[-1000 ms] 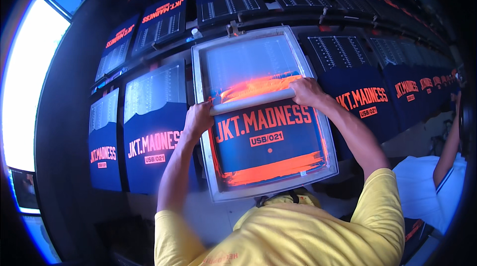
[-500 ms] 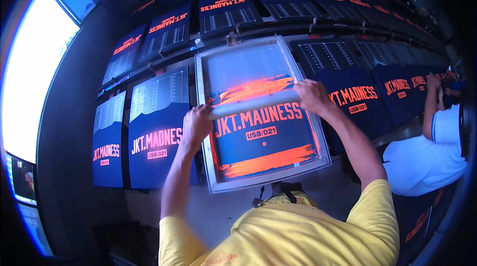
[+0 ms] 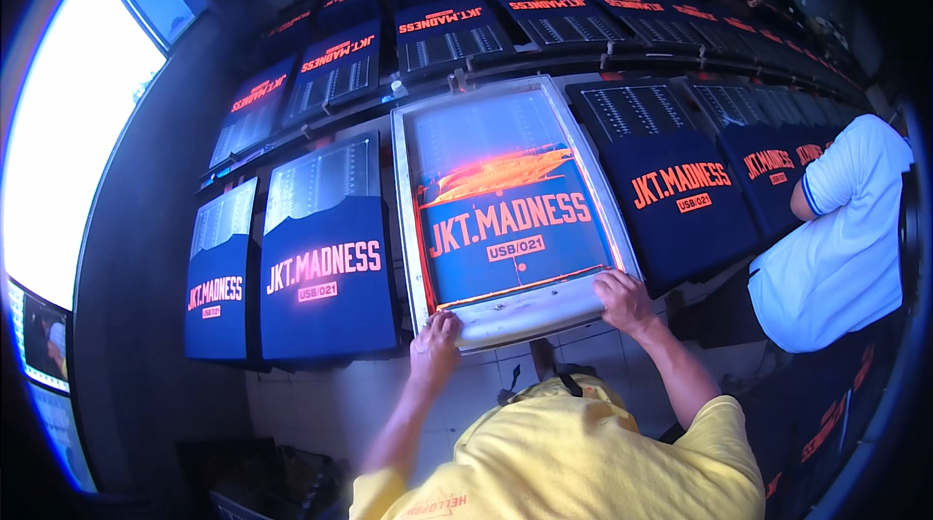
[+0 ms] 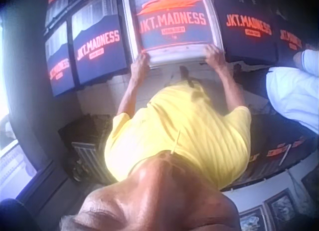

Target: The person performs screen printing by spreading orange ink over a stencil on a navy blue t-shirt using a squeegee and then lifting the frame.

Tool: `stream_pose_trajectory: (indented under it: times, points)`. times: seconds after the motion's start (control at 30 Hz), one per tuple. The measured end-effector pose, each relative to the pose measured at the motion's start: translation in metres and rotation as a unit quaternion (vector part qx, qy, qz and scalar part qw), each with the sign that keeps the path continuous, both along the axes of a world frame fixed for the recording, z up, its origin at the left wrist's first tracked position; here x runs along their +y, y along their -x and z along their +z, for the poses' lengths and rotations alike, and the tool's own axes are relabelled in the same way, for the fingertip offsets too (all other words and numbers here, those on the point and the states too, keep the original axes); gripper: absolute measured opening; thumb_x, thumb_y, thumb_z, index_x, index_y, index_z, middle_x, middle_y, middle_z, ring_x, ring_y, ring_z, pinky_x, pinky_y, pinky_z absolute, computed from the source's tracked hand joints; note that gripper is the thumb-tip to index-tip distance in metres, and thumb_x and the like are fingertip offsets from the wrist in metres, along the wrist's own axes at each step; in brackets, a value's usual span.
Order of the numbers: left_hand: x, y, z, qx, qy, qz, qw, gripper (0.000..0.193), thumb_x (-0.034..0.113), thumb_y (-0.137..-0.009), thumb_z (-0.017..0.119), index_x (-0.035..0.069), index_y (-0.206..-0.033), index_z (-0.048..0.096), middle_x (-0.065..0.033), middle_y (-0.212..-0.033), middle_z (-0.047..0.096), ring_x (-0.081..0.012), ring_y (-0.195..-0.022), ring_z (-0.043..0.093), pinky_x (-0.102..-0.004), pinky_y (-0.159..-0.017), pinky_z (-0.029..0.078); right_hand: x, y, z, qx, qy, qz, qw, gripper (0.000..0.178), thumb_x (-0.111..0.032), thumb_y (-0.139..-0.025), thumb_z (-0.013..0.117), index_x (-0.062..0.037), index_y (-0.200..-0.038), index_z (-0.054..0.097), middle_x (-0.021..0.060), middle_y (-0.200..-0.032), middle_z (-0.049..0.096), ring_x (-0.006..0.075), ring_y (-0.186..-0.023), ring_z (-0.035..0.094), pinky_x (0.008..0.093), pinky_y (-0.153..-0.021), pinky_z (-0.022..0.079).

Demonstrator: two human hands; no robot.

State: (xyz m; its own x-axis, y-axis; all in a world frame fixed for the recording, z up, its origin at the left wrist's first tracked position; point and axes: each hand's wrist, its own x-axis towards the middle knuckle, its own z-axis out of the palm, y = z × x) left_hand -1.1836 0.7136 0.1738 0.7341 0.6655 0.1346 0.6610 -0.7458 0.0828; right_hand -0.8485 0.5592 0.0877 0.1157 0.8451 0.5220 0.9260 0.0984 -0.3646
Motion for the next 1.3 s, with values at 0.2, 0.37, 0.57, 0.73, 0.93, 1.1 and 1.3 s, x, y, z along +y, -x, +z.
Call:
stream_pose_trajectory:
  times: [0.2, 0.37, 0.57, 0.73, 0.93, 1.1, 1.3]
  points:
    - [-0.020, 0.012, -0.009, 0.031, 0.023, -0.034, 0.999, 0.064, -0.009, -0.061, 0.065, -0.001, -0.123, 0.050, -0.0187, -0.131, 0.049, -0.0377, -0.128, 0.045, -0.0416, -0.103, 0.046, -0.023, 0.014, -0.002, 0.005, 0.097, 0.011, 0.995, 0.055, -0.019, -0.059, 0.082, -0.0030, -0.105, 0.057, 0.0116, -0.116, 0.056, 0.0291, -0.112, 0.053, 0.0417, -0.097, 0.046]
    - [-0.030, 0.011, -0.005, 0.032, 0.012, -0.044, 0.998, 0.054, -0.004, -0.073, 0.056, -0.005, -0.126, 0.048, -0.0216, -0.135, 0.048, -0.0393, -0.129, 0.045, -0.0434, -0.103, 0.044, -0.035, 0.025, -0.013, 0.018, 0.096, 0.002, 0.995, 0.067, -0.033, -0.066, 0.085, 0.0005, -0.117, 0.056, 0.0161, -0.125, 0.051, 0.0349, -0.123, 0.046, 0.0440, -0.106, 0.039]
    - [-0.019, 0.011, 0.026, -0.043, 0.108, -0.044, 0.992, 0.058, 0.015, -0.080, 0.067, -0.006, -0.130, 0.048, -0.0239, -0.136, 0.047, -0.0407, -0.129, 0.044, -0.0461, -0.108, 0.039, -0.034, 0.003, -0.013, 0.154, 0.047, -0.030, 0.987, 0.051, -0.037, -0.087, 0.069, 0.0024, -0.118, 0.060, 0.0185, -0.123, 0.057, 0.0353, -0.121, 0.051, 0.0428, -0.104, 0.042]
    - [0.029, 0.045, -0.007, -0.190, 0.100, 0.155, 0.964, 0.044, 0.017, -0.089, 0.062, -0.008, -0.124, 0.055, -0.0224, -0.133, 0.052, -0.0386, -0.120, 0.053, -0.0426, -0.100, 0.045, -0.008, -0.039, -0.057, 0.254, -0.023, -0.223, 0.941, 0.027, -0.017, -0.092, 0.062, 0.0020, -0.111, 0.064, 0.0161, -0.104, 0.068, 0.0309, -0.095, 0.065, 0.0374, -0.085, 0.051]
    - [0.051, 0.050, -0.015, -0.140, 0.161, 0.232, 0.949, 0.031, 0.016, -0.093, 0.056, -0.007, -0.113, 0.063, -0.0232, -0.108, 0.064, -0.0378, -0.103, 0.063, -0.0408, -0.090, 0.049, 0.024, -0.069, -0.114, 0.467, 0.006, -0.274, 0.840, 0.015, -0.008, -0.089, 0.063, 0.0038, -0.095, 0.070, 0.0087, -0.086, 0.071, 0.0122, -0.078, 0.064, 0.0291, -0.071, 0.051]
    - [0.074, 0.055, -0.047, -0.199, 0.159, 0.214, 0.943, 0.020, 0.015, -0.087, 0.054, 0.000, -0.077, 0.061, -0.0150, -0.071, 0.063, -0.0309, -0.065, 0.059, -0.0424, -0.064, 0.047, 0.031, -0.070, -0.127, 0.458, -0.063, -0.282, 0.841, 0.008, -0.004, -0.082, 0.069, 0.0004, -0.087, 0.072, 0.0019, -0.073, 0.068, 0.0072, -0.068, 0.058, 0.0269, -0.061, 0.049]
    - [0.072, 0.058, -0.040, -0.297, 0.248, 0.245, 0.889, 0.027, 0.013, -0.087, 0.056, -0.006, -0.069, 0.057, -0.0039, -0.060, 0.055, -0.0150, -0.053, 0.049, -0.0342, -0.048, 0.040, 0.048, -0.050, -0.113, 0.434, -0.076, -0.317, 0.840, 0.011, -0.011, -0.088, 0.063, -0.0032, -0.088, 0.071, 0.0125, -0.080, 0.071, 0.0204, -0.075, 0.070, 0.0322, -0.068, 0.053]
